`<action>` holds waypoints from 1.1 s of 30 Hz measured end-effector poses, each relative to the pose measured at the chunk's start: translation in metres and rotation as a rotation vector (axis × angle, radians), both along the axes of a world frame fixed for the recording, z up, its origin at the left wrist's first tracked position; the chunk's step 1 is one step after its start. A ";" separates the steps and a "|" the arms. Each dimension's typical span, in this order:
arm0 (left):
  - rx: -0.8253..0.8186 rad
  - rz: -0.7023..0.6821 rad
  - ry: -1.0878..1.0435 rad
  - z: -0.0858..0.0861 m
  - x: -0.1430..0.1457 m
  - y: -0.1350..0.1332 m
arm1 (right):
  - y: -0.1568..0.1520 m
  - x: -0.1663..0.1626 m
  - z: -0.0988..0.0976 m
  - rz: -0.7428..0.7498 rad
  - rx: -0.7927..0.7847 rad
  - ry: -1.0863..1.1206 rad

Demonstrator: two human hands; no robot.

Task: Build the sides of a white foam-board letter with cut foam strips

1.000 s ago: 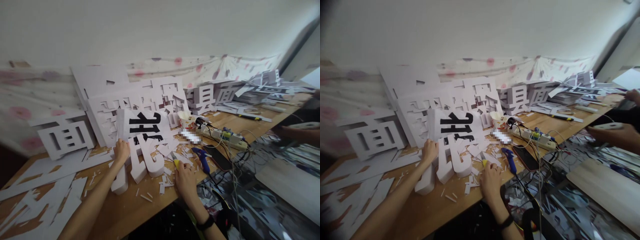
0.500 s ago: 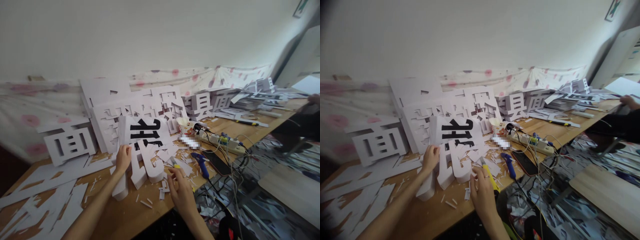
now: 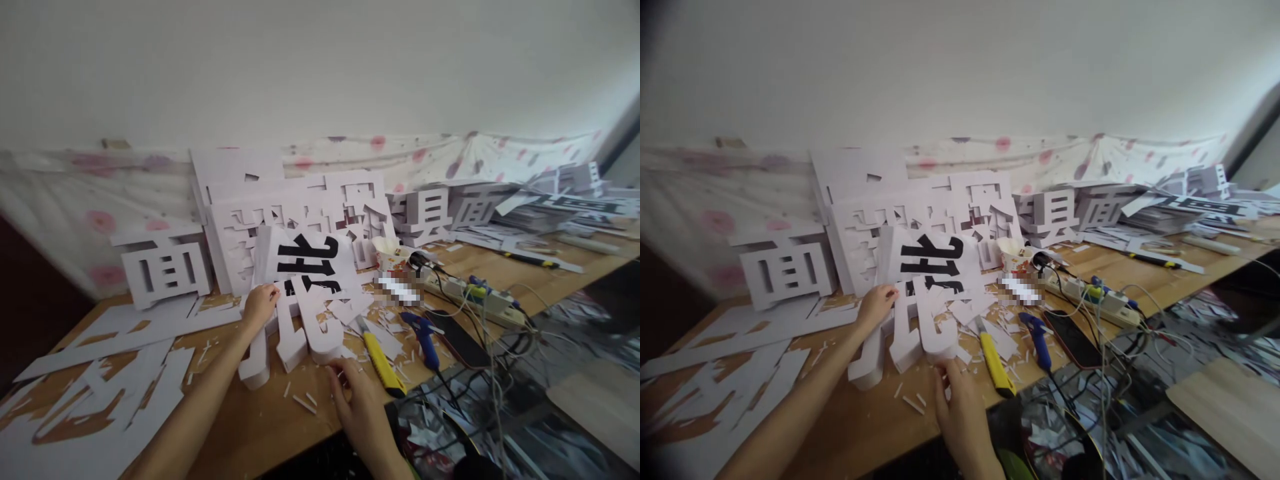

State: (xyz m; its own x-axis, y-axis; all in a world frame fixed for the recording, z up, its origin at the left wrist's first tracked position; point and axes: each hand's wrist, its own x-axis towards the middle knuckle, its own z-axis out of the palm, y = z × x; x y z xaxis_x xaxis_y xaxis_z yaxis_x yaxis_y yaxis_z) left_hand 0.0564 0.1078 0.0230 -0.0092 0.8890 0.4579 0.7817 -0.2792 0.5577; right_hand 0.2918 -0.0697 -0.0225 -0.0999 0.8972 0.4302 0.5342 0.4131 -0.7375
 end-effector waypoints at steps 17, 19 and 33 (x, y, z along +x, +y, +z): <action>-0.187 -0.193 -1.151 0.015 0.116 -0.200 | -0.030 -0.003 0.053 0.069 -0.203 0.477; -0.247 -0.138 -1.241 0.002 0.118 -0.208 | -0.036 -0.002 0.046 0.130 -0.248 0.429; -0.433 -0.331 -0.779 0.014 0.103 -0.222 | -0.040 0.004 0.050 0.195 -0.359 0.497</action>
State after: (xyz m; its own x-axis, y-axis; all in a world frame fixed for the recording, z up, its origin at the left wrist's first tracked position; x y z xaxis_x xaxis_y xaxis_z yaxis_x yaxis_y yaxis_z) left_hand 0.1596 -0.1143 0.0369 0.1096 0.9922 0.0590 0.0642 -0.0663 0.9957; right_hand 0.2954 -0.1101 0.0278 -0.1419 0.9794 0.1434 0.0327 0.1494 -0.9882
